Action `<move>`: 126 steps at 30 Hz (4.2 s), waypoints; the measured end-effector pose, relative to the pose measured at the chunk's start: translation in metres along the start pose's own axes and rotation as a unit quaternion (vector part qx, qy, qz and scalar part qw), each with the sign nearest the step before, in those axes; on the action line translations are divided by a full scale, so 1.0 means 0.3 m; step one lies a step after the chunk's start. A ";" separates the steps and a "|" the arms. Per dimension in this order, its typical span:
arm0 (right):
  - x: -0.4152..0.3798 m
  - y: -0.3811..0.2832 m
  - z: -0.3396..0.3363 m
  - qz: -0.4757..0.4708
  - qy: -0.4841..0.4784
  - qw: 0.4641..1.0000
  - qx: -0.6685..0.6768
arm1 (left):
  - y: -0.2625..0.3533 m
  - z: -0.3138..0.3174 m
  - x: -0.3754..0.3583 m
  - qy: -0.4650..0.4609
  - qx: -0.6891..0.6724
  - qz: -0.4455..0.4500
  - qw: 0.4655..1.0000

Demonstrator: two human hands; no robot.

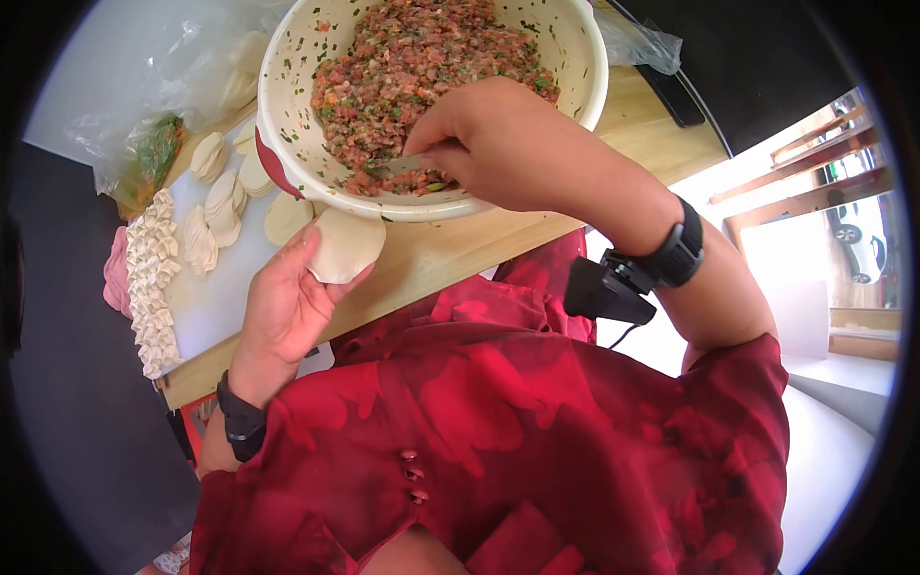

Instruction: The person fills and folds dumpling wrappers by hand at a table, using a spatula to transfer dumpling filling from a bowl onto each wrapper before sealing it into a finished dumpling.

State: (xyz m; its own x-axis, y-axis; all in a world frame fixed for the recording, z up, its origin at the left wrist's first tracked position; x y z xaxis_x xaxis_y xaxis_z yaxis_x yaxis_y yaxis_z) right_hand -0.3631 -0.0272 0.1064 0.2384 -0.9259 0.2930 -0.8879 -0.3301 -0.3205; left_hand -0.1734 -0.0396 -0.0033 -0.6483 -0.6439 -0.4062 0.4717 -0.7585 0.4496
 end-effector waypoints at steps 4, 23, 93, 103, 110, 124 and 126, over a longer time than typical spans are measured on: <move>-0.030 0.037 -0.014 0.036 -0.027 0.997 0.062 | 0.001 0.016 0.004 0.012 -0.006 0.002 1.000; -0.100 -0.078 -0.052 0.117 0.026 0.992 0.050 | 0.019 0.069 -0.011 -0.028 -0.050 0.030 0.998; -0.100 -0.094 -0.003 0.121 0.173 0.928 0.305 | 0.071 0.230 -0.031 -0.095 0.091 0.212 0.968; -0.077 -0.146 -0.030 0.090 0.171 0.962 0.194 | 0.121 0.213 -0.042 -0.064 0.234 0.278 0.929; -0.055 -0.218 -0.052 -0.001 0.224 0.969 0.108 | 0.170 0.247 -0.096 -0.090 0.328 0.392 0.855; -0.004 -0.243 0.035 0.075 0.137 0.944 0.290 | 0.365 0.129 -0.165 -0.083 0.304 0.407 0.858; -0.027 -0.189 0.019 0.099 0.111 0.947 0.285 | 0.505 0.019 -0.242 -0.009 0.378 0.432 0.819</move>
State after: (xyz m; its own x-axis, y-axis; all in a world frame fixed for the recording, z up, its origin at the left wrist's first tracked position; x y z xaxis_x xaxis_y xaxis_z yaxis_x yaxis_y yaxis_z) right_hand -0.3124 -0.0020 0.1172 -0.0551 -0.9391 0.3393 -0.5355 -0.2590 -0.8038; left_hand -0.0583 -0.1071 0.0988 -0.2798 -0.9010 0.3315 0.2575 0.2622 0.9300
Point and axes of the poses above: each hand's wrist, its own x-axis towards the middle knuckle, its own z-axis out of the palm, y = z × x, the point moved 9 cm from there along x, towards the middle knuckle, and after that the axes turned 14 degrees about -x, right-handed, at the moved point
